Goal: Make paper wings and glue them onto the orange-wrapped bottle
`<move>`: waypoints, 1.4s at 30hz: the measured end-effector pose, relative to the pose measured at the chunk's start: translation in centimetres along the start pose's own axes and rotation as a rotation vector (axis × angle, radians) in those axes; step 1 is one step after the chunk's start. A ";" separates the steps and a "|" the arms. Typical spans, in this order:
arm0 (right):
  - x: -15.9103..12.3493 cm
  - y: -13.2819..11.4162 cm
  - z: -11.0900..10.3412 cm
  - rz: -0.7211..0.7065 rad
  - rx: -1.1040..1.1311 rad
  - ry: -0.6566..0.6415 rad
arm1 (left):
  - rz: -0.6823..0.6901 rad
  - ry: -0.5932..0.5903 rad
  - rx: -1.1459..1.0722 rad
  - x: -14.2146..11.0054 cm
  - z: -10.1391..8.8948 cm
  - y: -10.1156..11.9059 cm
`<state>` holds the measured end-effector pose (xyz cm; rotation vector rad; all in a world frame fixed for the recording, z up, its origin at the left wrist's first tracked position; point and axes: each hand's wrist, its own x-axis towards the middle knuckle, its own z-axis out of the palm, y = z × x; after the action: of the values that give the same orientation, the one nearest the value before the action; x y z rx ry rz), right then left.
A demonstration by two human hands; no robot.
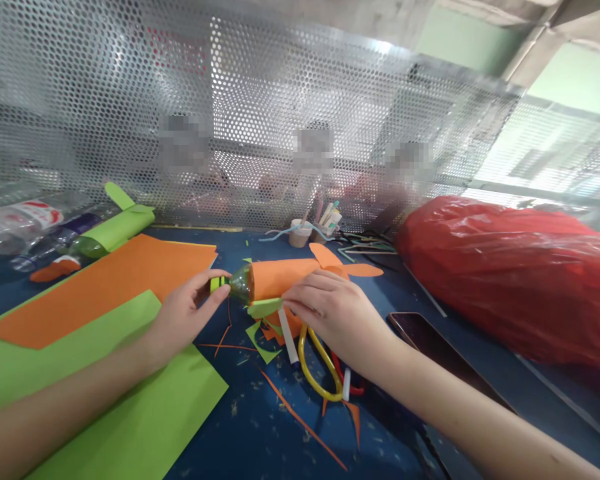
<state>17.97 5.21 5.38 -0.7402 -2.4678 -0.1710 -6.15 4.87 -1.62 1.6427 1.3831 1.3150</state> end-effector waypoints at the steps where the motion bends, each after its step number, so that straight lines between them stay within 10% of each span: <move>1: 0.1 0.0 -0.1 0.004 -0.003 -0.009 | 0.001 0.001 0.000 0.0 0.0 0.0; 42: 1.9 0.8 -0.5 0.161 -0.022 -0.174 | 0.017 -0.061 0.149 0.1 -0.4 -0.1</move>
<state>17.25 6.63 6.81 -0.9967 -2.5576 -0.0762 -6.58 4.94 -1.60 1.7807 1.4641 1.1857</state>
